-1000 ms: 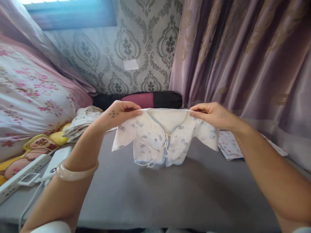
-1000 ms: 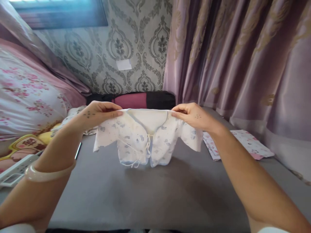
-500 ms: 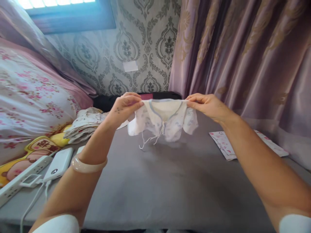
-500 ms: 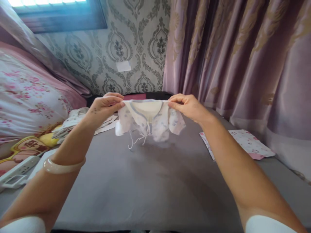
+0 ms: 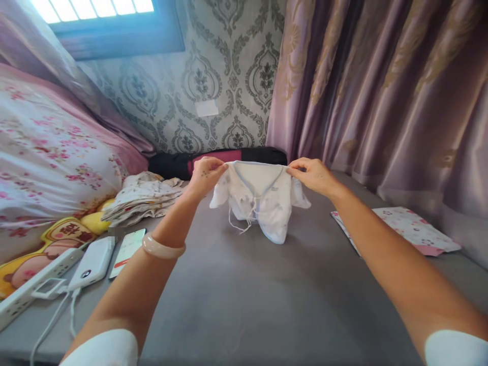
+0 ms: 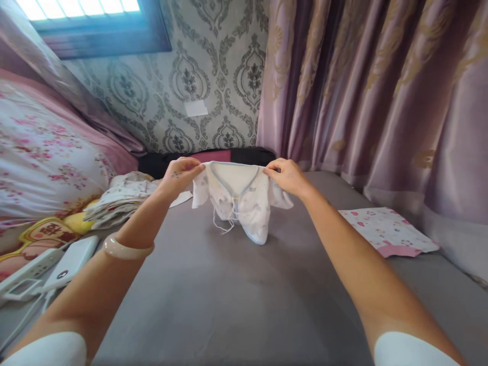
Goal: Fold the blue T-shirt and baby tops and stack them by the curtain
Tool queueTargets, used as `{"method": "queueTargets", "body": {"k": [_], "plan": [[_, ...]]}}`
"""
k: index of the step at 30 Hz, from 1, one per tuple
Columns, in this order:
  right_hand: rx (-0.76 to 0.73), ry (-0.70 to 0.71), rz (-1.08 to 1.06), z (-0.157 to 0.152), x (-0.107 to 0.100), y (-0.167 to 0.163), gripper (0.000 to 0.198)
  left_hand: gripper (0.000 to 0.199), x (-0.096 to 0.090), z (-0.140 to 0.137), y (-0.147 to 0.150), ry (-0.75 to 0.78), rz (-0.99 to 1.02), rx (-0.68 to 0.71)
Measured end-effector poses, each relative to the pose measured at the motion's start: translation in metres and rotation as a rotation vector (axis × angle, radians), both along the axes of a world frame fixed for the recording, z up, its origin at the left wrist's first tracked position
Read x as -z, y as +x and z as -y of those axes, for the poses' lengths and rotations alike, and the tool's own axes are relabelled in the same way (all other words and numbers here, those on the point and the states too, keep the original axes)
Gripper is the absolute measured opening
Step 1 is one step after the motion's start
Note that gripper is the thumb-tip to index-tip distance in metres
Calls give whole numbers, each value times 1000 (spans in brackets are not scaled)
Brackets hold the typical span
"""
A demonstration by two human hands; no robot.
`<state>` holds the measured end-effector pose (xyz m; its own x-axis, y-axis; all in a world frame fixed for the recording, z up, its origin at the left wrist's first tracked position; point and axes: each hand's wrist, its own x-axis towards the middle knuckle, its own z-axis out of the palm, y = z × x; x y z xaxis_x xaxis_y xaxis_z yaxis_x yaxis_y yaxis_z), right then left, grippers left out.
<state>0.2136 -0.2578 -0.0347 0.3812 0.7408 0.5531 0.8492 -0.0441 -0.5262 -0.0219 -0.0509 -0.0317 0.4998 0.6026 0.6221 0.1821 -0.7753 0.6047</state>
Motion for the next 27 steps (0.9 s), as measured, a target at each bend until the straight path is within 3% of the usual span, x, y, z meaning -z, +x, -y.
{"method": "queueTargets", "body": {"k": [4,9,14,19,23,27], "plan": [[-14,33,-95,9,-3,-5,33,23,-5,4,-7,-91,73,61],[-299,-153,-367,36,-19,-16,43,29,-28,15,-36,-520,-77,542],[-187,-100,-322,30,-18,-16,39,27,-30,11,-33,-580,-106,408],[-410,-192,-408,25,-19,-22,40,34,-22,16,-29,-705,-67,630],[-304,-148,-372,28,-21,-23,39,27,-21,21,-32,-656,-167,517],[-455,-202,-454,26,-23,-21,41,27,-21,20,-32,-694,-33,663]]}}
